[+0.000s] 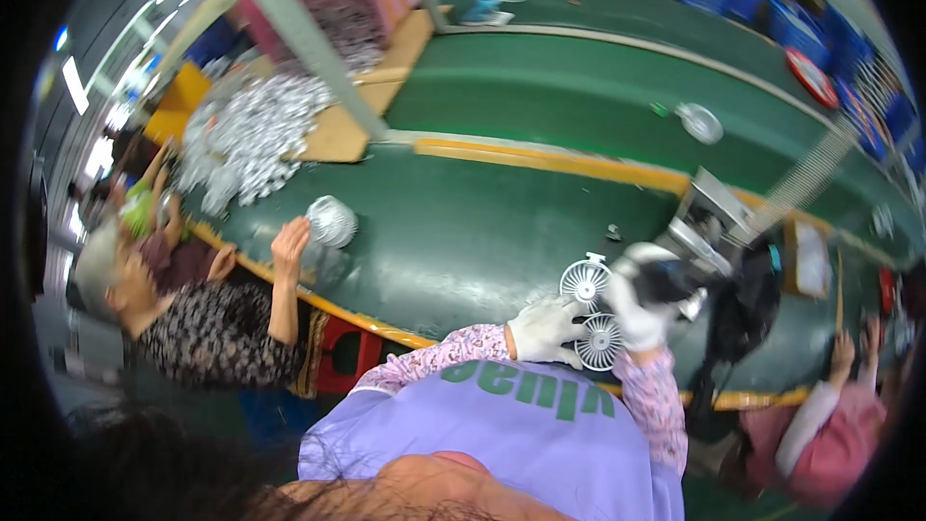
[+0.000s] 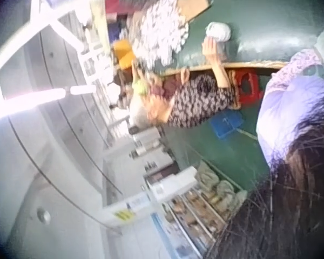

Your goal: The person assembles plastic fan-like components by hand, joining small green components and white plastic parts with plastic fan covers using a pneumatic screwdriver.

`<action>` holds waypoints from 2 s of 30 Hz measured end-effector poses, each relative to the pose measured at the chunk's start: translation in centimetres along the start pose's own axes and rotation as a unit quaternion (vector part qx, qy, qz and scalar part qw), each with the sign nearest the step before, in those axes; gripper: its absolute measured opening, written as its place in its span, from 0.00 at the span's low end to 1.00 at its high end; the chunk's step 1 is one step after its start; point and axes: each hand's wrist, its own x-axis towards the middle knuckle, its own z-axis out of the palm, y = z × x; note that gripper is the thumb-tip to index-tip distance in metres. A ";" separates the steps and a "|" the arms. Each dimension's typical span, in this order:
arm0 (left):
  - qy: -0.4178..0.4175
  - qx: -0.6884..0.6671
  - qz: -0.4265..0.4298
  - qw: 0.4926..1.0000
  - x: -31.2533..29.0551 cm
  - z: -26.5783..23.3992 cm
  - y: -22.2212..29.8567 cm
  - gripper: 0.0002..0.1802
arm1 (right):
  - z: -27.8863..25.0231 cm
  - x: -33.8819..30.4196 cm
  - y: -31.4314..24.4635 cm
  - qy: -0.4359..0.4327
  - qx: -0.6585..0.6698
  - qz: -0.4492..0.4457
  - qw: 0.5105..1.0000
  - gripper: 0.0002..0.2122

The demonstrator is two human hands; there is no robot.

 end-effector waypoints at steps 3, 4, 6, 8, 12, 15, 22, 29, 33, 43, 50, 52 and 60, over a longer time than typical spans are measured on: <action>0.095 0.031 -0.057 0.993 0.5 -1.1 -4.1 0.21 | 5.4 -1.6 -1.3 0.068 -0.246 -0.223 0.941 0.13; 0.192 0.054 -0.066 0.978 1.2 -1.1 -6.5 0.22 | 8.3 -1.9 -1.2 -0.055 -0.372 -0.279 0.884 0.10; 0.325 0.132 -0.122 0.929 2.7 -2.5 -9.5 0.25 | 9.6 -2.0 -0.8 -0.075 -0.396 -0.300 0.865 0.07; 0.348 0.155 -0.170 0.909 2.4 -4.9 -10.3 0.25 | 7.2 -1.3 -1.3 -0.156 -0.421 -0.253 0.857 0.14; 0.367 0.145 -0.228 0.890 -0.8 -6.0 -12.0 0.25 | 5.2 -1.1 -0.4 -0.143 -0.409 -0.206 0.878 0.15; 0.453 0.240 -0.230 0.827 -5.1 -9.4 -13.1 0.22 | 4.6 -1.3 -0.5 -0.138 -0.412 -0.197 0.879 0.16; 0.602 0.342 -0.485 0.535 -19.4 -14.4 -18.1 0.16 | 3.0 -0.3 -1.5 -0.153 -0.391 -0.193 0.887 0.16; 0.605 0.006 -0.384 0.697 -21.0 -12.1 -20.1 0.13 | 3.9 -1.6 -1.3 -0.082 -0.402 -0.185 0.893 0.17; 0.479 -0.012 -0.344 0.807 -14.4 -9.7 -16.5 0.15 | 4.9 -2.3 -1.1 -0.060 -0.380 -0.197 0.902 0.17; 0.145 -0.033 -0.094 0.984 -1.3 -3.4 -3.0 0.24 | 6.5 1.2 -5.0 0.082 -0.453 -0.308 0.832 0.14; 0.082 -0.030 0.026 0.996 2.3 0.3 -0.6 0.10 | 5.9 1.2 -5.5 0.115 -0.504 -0.368 0.773 0.11; 0.081 -0.033 0.039 0.995 2.6 0.6 -0.6 0.11 | 5.7 0.7 -5.4 0.096 -0.470 -0.355 0.802 0.11; 0.123 0.050 0.080 0.988 2.7 0.5 -0.2 0.11 | 8.1 -1.5 -5.0 0.048 -0.461 -0.305 0.832 0.13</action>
